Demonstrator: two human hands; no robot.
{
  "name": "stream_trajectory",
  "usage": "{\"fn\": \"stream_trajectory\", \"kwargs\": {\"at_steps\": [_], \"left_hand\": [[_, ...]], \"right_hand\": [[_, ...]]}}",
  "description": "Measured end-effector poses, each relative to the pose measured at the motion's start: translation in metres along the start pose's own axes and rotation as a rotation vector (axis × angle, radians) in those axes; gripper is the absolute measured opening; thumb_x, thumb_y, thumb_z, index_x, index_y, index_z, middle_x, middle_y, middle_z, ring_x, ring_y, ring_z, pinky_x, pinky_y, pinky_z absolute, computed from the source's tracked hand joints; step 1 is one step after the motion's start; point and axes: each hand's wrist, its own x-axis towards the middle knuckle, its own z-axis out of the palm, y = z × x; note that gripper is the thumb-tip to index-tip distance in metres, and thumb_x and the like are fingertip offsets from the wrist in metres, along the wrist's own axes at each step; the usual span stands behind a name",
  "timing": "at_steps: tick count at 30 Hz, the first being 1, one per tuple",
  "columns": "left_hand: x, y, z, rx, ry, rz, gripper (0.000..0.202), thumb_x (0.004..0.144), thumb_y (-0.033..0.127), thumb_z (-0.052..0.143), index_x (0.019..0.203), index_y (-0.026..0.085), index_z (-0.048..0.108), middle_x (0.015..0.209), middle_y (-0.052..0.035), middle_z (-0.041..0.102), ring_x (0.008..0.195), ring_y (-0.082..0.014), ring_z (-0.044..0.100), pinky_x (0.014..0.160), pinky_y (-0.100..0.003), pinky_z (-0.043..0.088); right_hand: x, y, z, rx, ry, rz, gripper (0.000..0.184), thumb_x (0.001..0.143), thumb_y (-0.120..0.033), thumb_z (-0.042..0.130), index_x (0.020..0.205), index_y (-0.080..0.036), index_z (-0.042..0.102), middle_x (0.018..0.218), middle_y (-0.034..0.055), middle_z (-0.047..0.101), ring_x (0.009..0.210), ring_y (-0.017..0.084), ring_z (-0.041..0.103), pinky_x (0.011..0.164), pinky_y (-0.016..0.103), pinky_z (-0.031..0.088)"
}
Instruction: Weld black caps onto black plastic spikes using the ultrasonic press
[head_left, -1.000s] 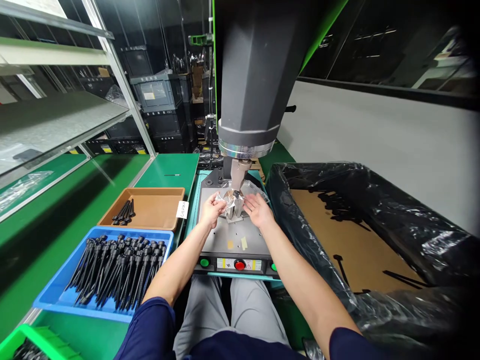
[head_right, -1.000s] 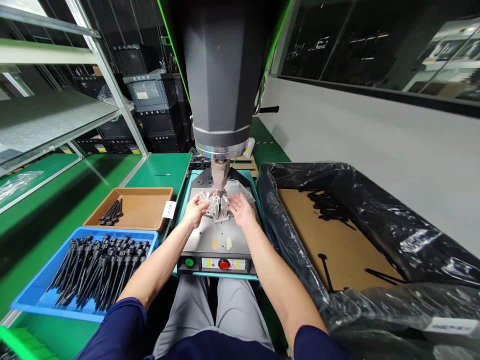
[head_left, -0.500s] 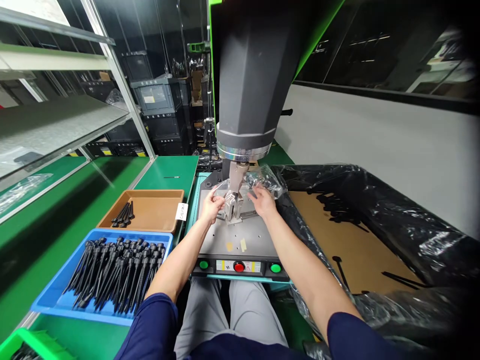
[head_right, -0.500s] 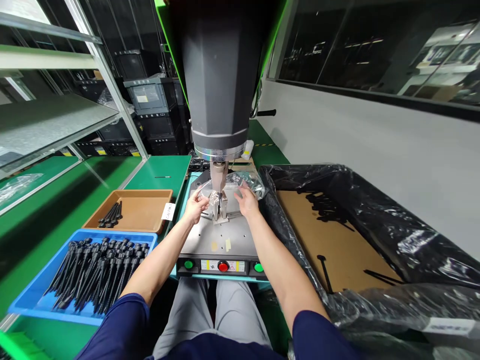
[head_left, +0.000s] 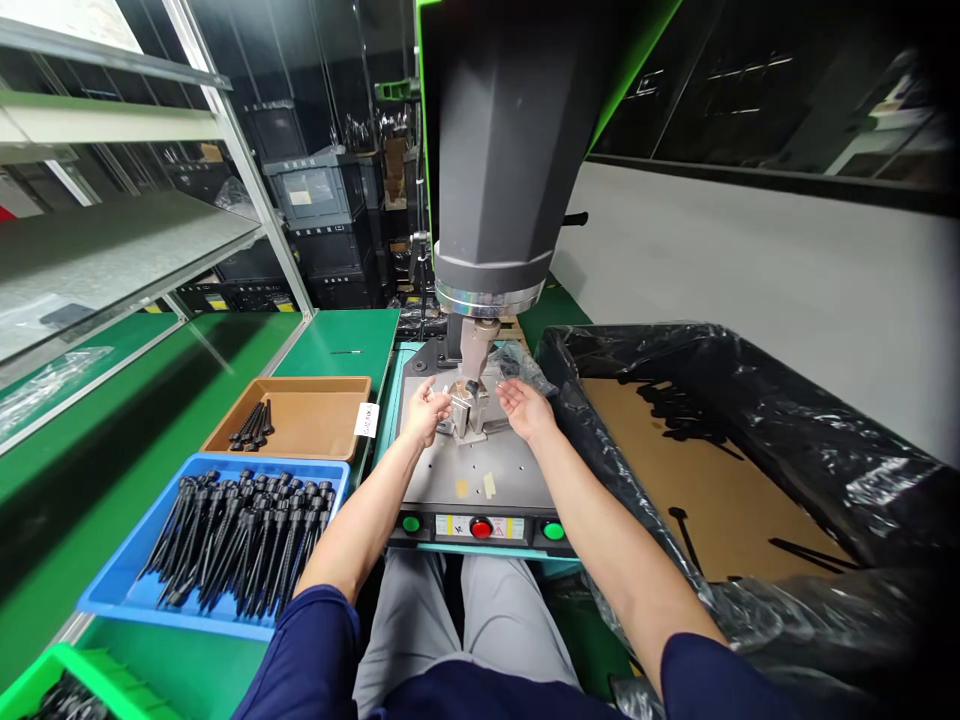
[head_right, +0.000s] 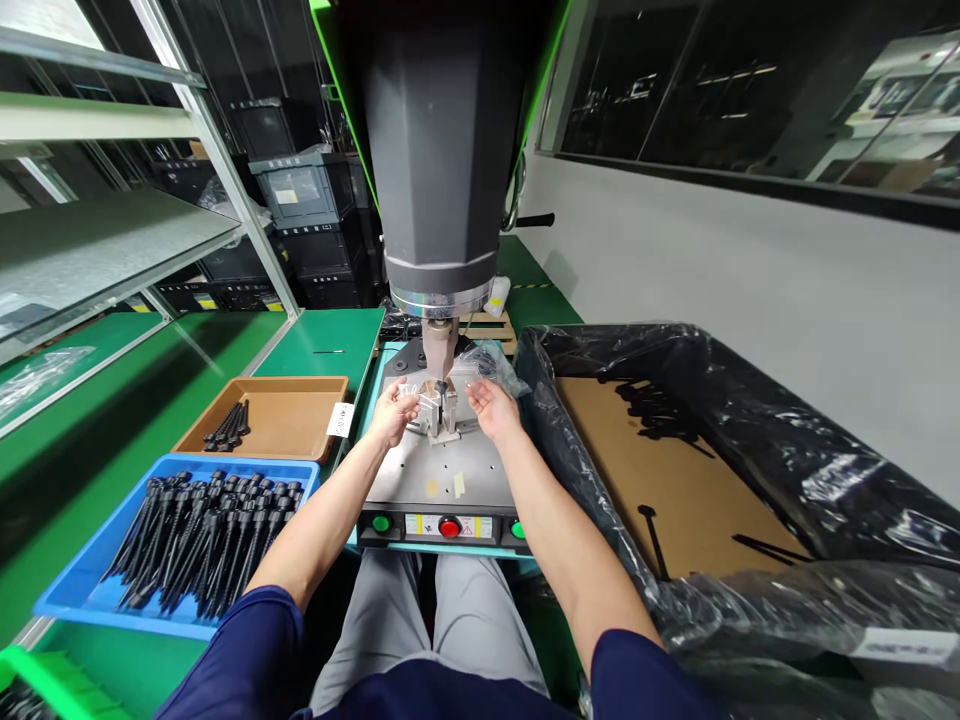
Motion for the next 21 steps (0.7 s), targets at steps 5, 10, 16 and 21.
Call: {"fn": "stream_trajectory", "kwargs": {"at_steps": [5, 10, 16, 21], "left_hand": [[-0.005, 0.001, 0.004, -0.01, 0.027, -0.015, 0.082, 0.058, 0.016, 0.083, 0.131, 0.016, 0.045, 0.071, 0.0034, 0.06, 0.051, -0.0075, 0.055, 0.05, -0.02, 0.04], [-0.009, 0.004, 0.005, 0.007, 0.028, -0.019, 0.077, 0.06, 0.018, 0.083, 0.127, 0.015, 0.044, 0.071, 0.0034, 0.06, 0.052, -0.0074, 0.056, 0.049, -0.019, 0.041], [-0.015, 0.007, 0.004, 0.059, 0.053, -0.08, 0.063, 0.067, 0.024, 0.081, 0.119, 0.015, 0.047, 0.077, 0.0, 0.063, 0.054, -0.0072, 0.058, 0.049, -0.017, 0.041], [-0.017, 0.005, 0.001, 0.067, 0.076, -0.098, 0.072, 0.07, 0.021, 0.079, 0.13, 0.013, 0.041, 0.079, -0.0018, 0.064, 0.055, -0.0081, 0.059, 0.051, -0.019, 0.045]], "right_hand": [[-0.006, 0.004, 0.0, 0.016, 0.026, 0.026, 0.012, 0.086, -0.025, 0.064, 0.077, -0.019, 0.059, 0.075, 0.0051, 0.07, 0.072, 0.017, 0.07, 0.057, 0.023, 0.056], [-0.012, 0.001, 0.002, 0.038, 0.053, 0.065, 0.019, 0.092, -0.03, 0.058, 0.078, -0.018, 0.059, 0.073, 0.0056, 0.069, 0.07, 0.016, 0.069, 0.055, 0.021, 0.055], [-0.026, 0.002, -0.001, 0.074, 0.026, 0.127, 0.026, 0.093, -0.041, 0.056, 0.087, -0.017, 0.06, 0.078, 0.0078, 0.069, 0.073, 0.017, 0.07, 0.057, 0.022, 0.057], [-0.033, 0.002, -0.001, 0.092, 0.051, 0.131, 0.026, 0.095, -0.042, 0.052, 0.088, -0.018, 0.059, 0.078, 0.0073, 0.069, 0.073, 0.017, 0.07, 0.057, 0.021, 0.057]]}}
